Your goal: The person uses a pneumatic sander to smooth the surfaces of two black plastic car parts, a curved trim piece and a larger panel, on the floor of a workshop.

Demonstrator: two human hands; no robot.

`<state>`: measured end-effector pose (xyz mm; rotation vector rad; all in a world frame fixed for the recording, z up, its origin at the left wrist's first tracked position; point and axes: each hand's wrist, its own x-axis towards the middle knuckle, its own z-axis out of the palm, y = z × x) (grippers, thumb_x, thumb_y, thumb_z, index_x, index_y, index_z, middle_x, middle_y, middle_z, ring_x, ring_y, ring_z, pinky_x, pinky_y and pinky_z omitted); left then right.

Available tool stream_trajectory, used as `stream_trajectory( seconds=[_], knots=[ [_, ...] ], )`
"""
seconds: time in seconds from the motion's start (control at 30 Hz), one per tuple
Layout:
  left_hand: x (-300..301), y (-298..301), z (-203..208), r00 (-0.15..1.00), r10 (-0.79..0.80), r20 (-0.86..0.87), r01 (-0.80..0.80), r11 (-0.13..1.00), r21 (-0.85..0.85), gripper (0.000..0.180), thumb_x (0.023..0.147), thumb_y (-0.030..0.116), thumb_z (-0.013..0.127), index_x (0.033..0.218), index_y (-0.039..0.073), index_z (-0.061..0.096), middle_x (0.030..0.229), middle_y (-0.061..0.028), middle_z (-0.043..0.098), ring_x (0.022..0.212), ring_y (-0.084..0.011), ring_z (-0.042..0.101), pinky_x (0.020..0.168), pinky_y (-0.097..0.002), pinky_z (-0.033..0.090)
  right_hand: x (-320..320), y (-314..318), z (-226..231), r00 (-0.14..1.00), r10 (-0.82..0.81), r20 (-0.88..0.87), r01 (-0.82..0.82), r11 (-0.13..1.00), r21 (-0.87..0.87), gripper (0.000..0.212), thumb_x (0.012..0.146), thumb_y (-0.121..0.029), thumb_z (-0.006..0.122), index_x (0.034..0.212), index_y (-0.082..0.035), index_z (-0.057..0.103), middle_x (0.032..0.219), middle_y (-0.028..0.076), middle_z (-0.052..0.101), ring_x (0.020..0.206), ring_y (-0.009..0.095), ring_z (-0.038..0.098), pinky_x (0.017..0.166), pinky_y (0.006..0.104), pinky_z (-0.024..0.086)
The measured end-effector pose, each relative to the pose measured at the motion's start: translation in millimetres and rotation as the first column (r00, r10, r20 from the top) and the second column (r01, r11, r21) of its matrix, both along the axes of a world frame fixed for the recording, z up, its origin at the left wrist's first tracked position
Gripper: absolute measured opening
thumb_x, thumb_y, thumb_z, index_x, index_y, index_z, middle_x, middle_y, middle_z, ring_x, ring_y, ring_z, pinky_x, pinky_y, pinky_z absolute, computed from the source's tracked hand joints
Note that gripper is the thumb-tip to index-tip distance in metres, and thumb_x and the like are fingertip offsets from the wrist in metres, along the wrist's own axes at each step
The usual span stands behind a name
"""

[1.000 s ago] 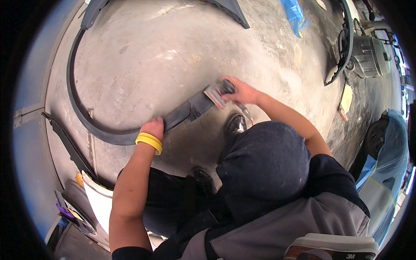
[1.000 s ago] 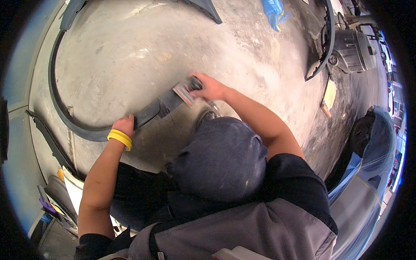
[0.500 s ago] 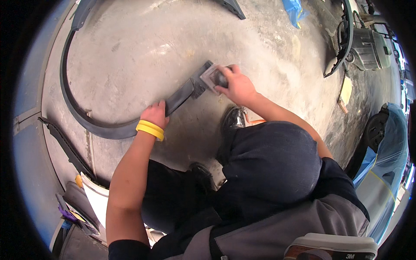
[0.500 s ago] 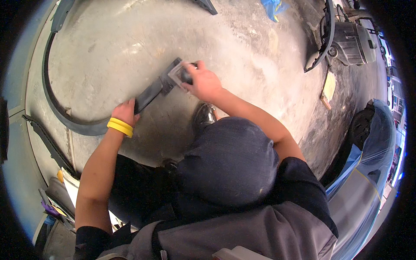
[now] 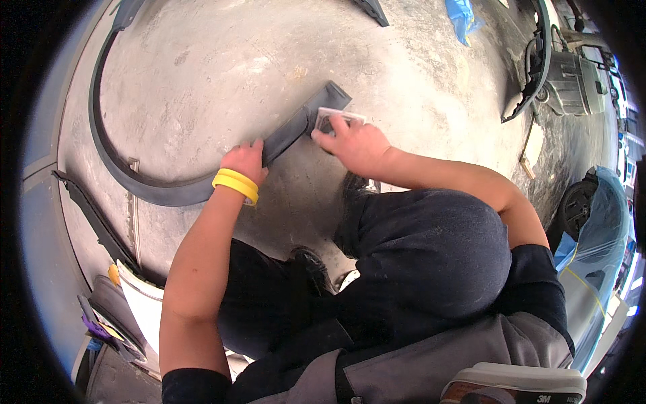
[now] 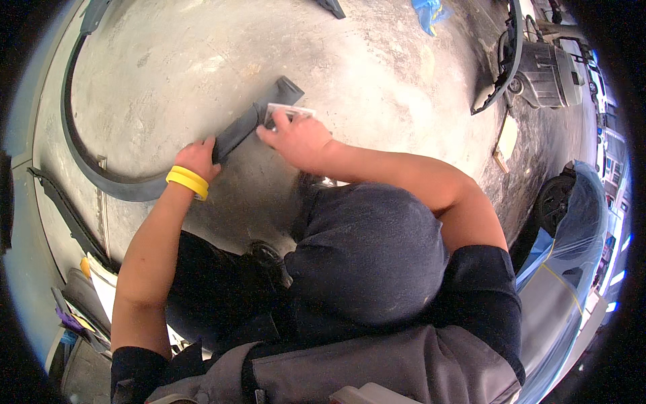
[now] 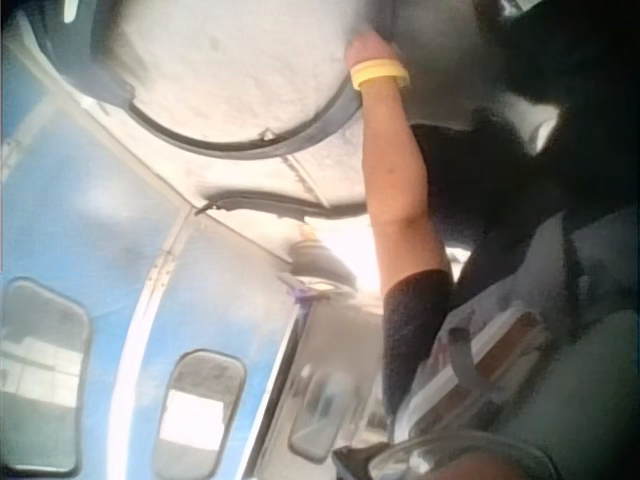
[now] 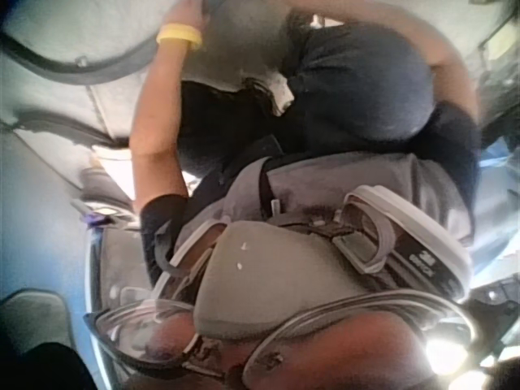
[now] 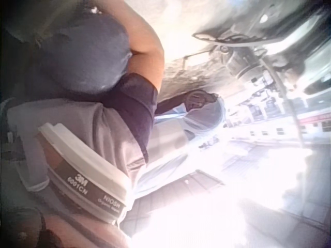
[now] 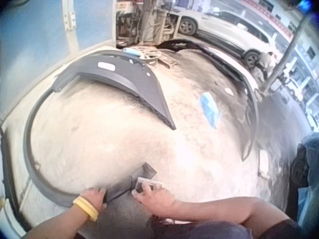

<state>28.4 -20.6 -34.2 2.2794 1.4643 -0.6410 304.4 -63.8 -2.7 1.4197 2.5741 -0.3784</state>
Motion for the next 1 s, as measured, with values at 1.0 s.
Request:
stream_trajectory(
  seconds=[1.0],
  knots=[
    [52,-1,3,0.995,-0.070,0.066,0.077,0.990,-0.115,0.068,0.078,0.043,0.079,0.134,0.011,0.057,0.104,-0.0201,0.071,0.099,-0.0380,0.070,0.088,-0.0475,0.056,31,7,16,0.890,-0.456,-0.010,0.446,0.875,-0.186,0.059,0.090,-0.008,0.055,0.147,-0.020,0.049,0.121,0.025,0.052,0.091,0.040,0.070,0.080,0.0489,0.058]
  ],
)
